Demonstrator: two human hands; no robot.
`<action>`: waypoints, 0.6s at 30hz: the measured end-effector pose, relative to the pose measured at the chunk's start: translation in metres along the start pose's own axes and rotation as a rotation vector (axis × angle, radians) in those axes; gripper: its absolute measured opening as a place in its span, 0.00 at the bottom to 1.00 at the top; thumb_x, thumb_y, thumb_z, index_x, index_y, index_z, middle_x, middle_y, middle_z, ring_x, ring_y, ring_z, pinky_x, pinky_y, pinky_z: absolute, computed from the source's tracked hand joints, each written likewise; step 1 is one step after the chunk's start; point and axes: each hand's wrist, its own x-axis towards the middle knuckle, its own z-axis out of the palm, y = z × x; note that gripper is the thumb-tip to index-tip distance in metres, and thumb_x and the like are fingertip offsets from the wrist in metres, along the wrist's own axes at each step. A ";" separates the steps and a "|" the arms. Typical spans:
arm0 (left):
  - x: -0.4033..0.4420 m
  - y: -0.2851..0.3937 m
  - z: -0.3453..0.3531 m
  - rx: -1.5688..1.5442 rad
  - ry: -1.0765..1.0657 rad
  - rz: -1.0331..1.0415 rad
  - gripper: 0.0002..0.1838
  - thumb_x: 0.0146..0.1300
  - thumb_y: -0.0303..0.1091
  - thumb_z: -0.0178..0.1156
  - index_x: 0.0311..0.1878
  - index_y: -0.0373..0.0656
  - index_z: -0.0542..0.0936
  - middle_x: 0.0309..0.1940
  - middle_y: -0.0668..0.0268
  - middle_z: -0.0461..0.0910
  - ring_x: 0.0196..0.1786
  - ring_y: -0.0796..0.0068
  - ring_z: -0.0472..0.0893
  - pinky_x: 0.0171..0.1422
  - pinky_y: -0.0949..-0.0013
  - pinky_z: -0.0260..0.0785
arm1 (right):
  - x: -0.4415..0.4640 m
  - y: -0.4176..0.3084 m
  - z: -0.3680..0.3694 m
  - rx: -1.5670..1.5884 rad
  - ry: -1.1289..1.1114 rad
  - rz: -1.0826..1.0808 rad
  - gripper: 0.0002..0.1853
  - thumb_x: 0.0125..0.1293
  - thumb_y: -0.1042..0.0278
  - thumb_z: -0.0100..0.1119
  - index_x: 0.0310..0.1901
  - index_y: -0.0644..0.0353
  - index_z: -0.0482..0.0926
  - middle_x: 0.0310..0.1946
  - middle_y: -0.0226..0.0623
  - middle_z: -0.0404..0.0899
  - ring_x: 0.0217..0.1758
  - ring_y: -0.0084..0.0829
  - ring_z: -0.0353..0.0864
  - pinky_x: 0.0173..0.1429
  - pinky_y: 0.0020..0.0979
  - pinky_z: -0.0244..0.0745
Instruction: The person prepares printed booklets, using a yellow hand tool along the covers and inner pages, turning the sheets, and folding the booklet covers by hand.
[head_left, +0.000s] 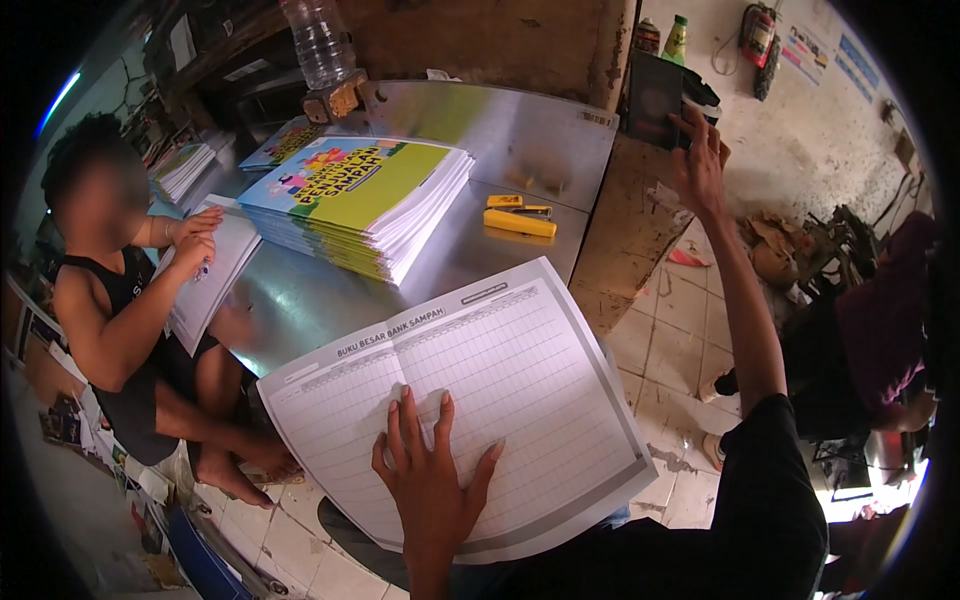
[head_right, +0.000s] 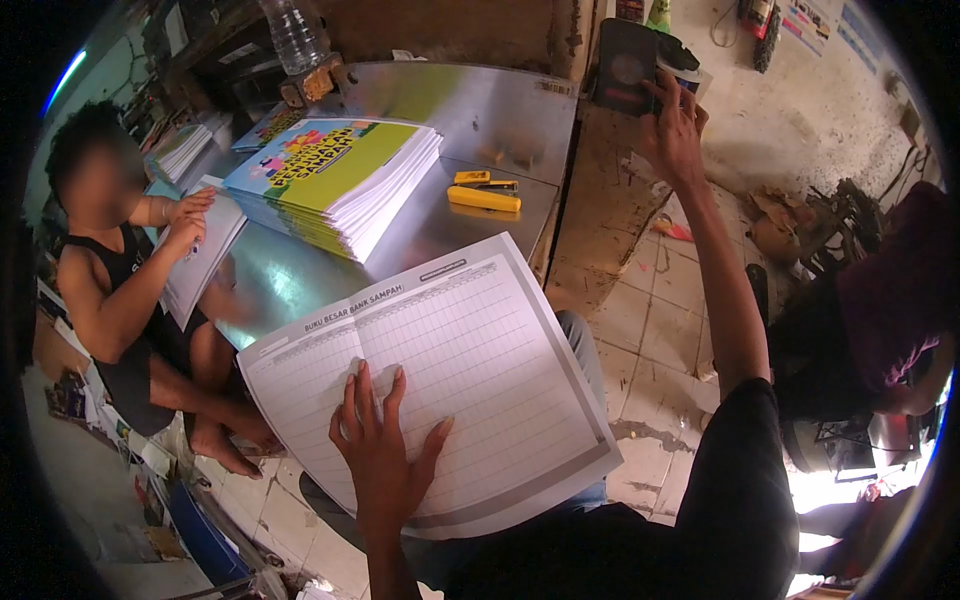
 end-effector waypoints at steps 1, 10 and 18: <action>0.000 -0.001 0.000 0.001 0.000 -0.002 0.41 0.67 0.58 0.65 0.76 0.48 0.66 0.81 0.44 0.53 0.82 0.45 0.51 0.80 0.36 0.38 | 0.001 0.000 -0.001 0.028 0.006 -0.032 0.40 0.62 0.74 0.55 0.77 0.57 0.55 0.67 0.36 0.78 0.75 0.42 0.63 0.75 0.45 0.49; 0.002 0.001 -0.003 0.016 -0.022 -0.008 0.41 0.67 0.62 0.62 0.76 0.47 0.68 0.80 0.40 0.53 0.82 0.41 0.52 0.78 0.34 0.43 | 0.030 0.009 0.011 0.106 0.091 -0.100 0.43 0.55 0.86 0.49 0.76 0.53 0.57 0.69 0.31 0.76 0.72 0.42 0.67 0.75 0.46 0.55; 0.002 0.003 -0.003 0.013 -0.016 -0.012 0.40 0.65 0.55 0.67 0.76 0.49 0.67 0.80 0.45 0.53 0.82 0.44 0.52 0.79 0.38 0.40 | 0.042 0.036 0.023 0.078 0.154 -0.188 0.41 0.55 0.89 0.46 0.74 0.52 0.64 0.66 0.31 0.79 0.70 0.42 0.70 0.74 0.42 0.59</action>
